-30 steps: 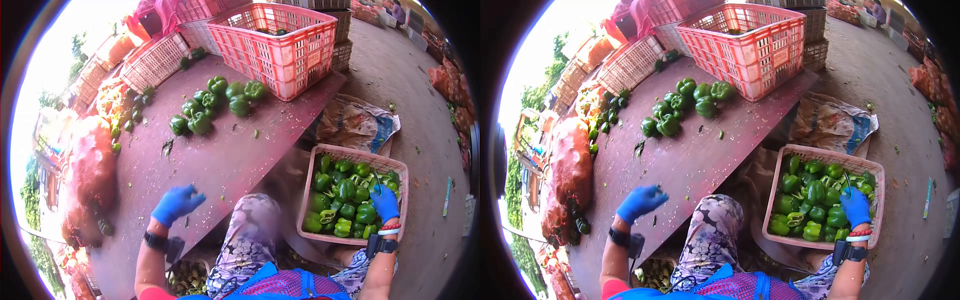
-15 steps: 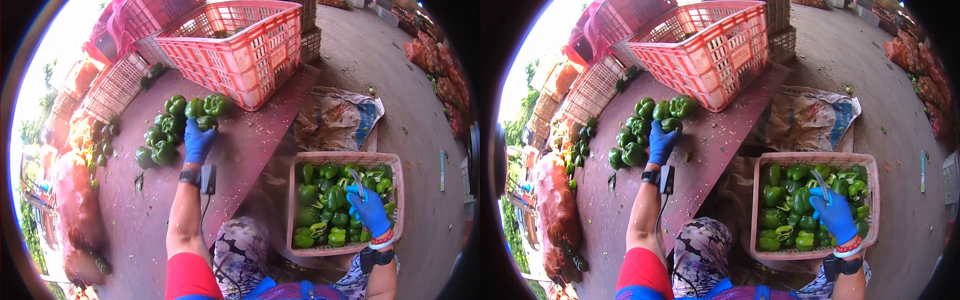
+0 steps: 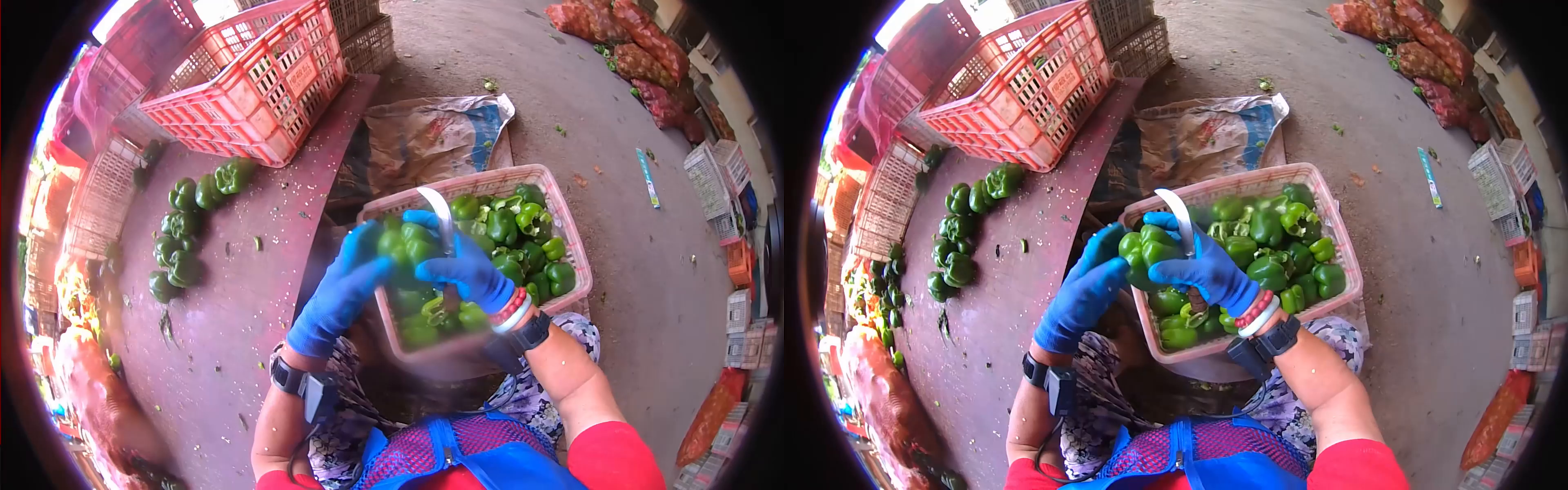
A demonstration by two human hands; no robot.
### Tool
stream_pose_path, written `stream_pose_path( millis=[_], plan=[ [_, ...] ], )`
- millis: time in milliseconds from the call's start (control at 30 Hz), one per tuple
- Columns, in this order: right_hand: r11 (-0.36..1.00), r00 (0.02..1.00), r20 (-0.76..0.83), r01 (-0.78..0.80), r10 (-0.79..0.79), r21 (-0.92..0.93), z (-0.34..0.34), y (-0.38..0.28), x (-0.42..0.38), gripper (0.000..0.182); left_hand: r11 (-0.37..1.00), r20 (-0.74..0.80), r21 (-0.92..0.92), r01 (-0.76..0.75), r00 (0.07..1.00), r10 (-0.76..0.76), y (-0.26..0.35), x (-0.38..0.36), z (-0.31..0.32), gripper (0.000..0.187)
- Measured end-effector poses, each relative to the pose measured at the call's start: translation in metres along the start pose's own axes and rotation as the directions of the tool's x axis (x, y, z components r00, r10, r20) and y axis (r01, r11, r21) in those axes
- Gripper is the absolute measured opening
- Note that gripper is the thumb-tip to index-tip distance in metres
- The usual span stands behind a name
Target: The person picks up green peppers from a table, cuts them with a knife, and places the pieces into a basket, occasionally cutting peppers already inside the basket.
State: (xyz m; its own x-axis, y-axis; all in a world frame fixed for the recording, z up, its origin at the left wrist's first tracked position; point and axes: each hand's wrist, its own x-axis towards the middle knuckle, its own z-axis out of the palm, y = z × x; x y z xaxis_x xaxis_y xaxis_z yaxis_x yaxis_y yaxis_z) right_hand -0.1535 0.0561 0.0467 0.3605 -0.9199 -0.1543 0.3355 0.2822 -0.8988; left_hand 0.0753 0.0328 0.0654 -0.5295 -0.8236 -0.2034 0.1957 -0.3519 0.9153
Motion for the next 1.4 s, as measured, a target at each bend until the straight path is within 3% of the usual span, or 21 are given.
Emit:
stream_pose_path(
  millis=[33,100,133,233,267,367,400,500,533,633,733,833,933,1000,1100,1133,1233,1333,1400],
  plan=[
    [0.981,0.994,0.026,0.111,-0.108,-0.161,-0.001,0.0,-0.002,0.093,0.978,0.087,-0.182,0.101,0.992,-0.086,-0.004,0.0,0.002,0.067],
    [0.833,0.945,0.126,0.325,-0.301,-0.447,-0.001,-0.001,-0.003,0.097,0.809,0.3,-0.487,0.329,0.933,-0.199,-0.012,0.0,0.006,0.061],
    [0.845,0.965,0.157,0.259,-0.209,-0.467,-0.003,-0.006,-0.006,0.102,0.887,0.276,-0.375,0.268,0.946,-0.169,-0.021,0.002,0.003,0.058],
    [0.834,0.97,0.141,0.243,-0.199,-0.496,-0.006,0.001,-0.001,0.1,0.94,0.247,-0.307,0.146,0.967,-0.07,-0.045,0.021,-0.014,0.06],
    [0.685,0.949,0.152,0.305,-0.276,-0.661,-0.008,-0.003,0.0,0.096,0.94,0.22,-0.325,0.101,0.975,-0.028,-0.044,0.029,-0.013,0.06],
    [0.45,0.876,-0.012,0.236,-0.482,-0.861,-0.011,0.02,0.0,0.085,0.992,-0.156,-0.123,-0.008,0.988,-0.011,-0.041,0.033,-0.002,0.059],
    [0.378,0.848,0.012,0.25,-0.53,-0.891,-0.01,0.025,0.0,0.081,0.995,-0.208,0.094,-0.036,0.976,0.055,-0.042,0.037,-0.002,0.06],
    [0.339,0.856,-0.065,0.133,-0.513,-0.931,0.003,0.034,-0.002,0.08,0.945,-0.275,0.294,-0.143,0.934,0.227,-0.048,0.041,0.01,0.067],
    [0.321,0.85,-0.071,0.119,-0.522,-0.939,0.005,0.037,-0.001,0.082,0.944,-0.265,0.306,-0.122,0.942,0.208,-0.048,0.042,0.011,0.068],
    [0.315,0.793,-0.056,0.176,-0.607,-0.933,0.005,0.042,0.004,0.083,0.975,-0.309,0.215,-0.049,0.944,0.116,-0.045,0.043,0.011,0.069],
    [0.306,0.841,-0.097,0.084,-0.532,-0.948,0.012,0.038,0.003,0.085,0.958,-0.279,0.277,-0.079,0.947,0.159,-0.042,0.042,0.007,0.071],
    [0.375,0.862,-0.168,0.028,-0.479,-0.927,0.016,0.044,0.004,0.084,0.859,-0.277,0.487,-0.154,0.906,0.32,-0.048,0.04,0.01,0.075],
    [0.339,0.788,-0.053,0.202,-0.613,-0.919,0.007,0.061,0.013,0.083,0.824,-0.281,0.526,-0.211,0.871,0.403,-0.039,0.037,0.016,0.077],
    [0.363,0.848,-0.109,0.102,-0.518,-0.926,0.0,0.084,0.013,0.081,0.821,-0.323,0.509,-0.259,0.827,0.461,-0.029,0.035,0.015,0.077],
    [0.474,0.896,-0.243,-0.042,-0.371,-0.879,-0.031,0.138,0.008,0.077,0.89,-0.429,0.317,-0.328,0.787,0.443,0.002,0.033,0.004,0.068],
    [0.521,0.902,-0.291,-0.089,-0.319,-0.849,-0.037,0.147,0.007,0.076,0.884,-0.39,0.307,-0.353,0.801,0.455,0.006,0.03,-0.005,0.065],
    [0.832,0.961,-0.227,0.004,-0.156,-0.555,-0.003,0.047,0.004,0.078,0.966,-0.324,0.161,-0.202,0.914,0.245,-0.009,0.029,-0.018,0.064],
    [0.776,0.856,-0.065,0.431,-0.514,-0.461,-0.003,0.05,0.018,0.082,0.953,-0.108,0.206,-0.224,0.962,0.249,-0.022,0.025,0.012,0.068],
    [0.783,0.882,-0.06,0.382,-0.468,-0.491,-0.006,0.036,0.01,0.083,0.947,-0.032,0.254,-0.198,0.977,0.213,-0.03,0.03,0.015,0.064]
  ],
)
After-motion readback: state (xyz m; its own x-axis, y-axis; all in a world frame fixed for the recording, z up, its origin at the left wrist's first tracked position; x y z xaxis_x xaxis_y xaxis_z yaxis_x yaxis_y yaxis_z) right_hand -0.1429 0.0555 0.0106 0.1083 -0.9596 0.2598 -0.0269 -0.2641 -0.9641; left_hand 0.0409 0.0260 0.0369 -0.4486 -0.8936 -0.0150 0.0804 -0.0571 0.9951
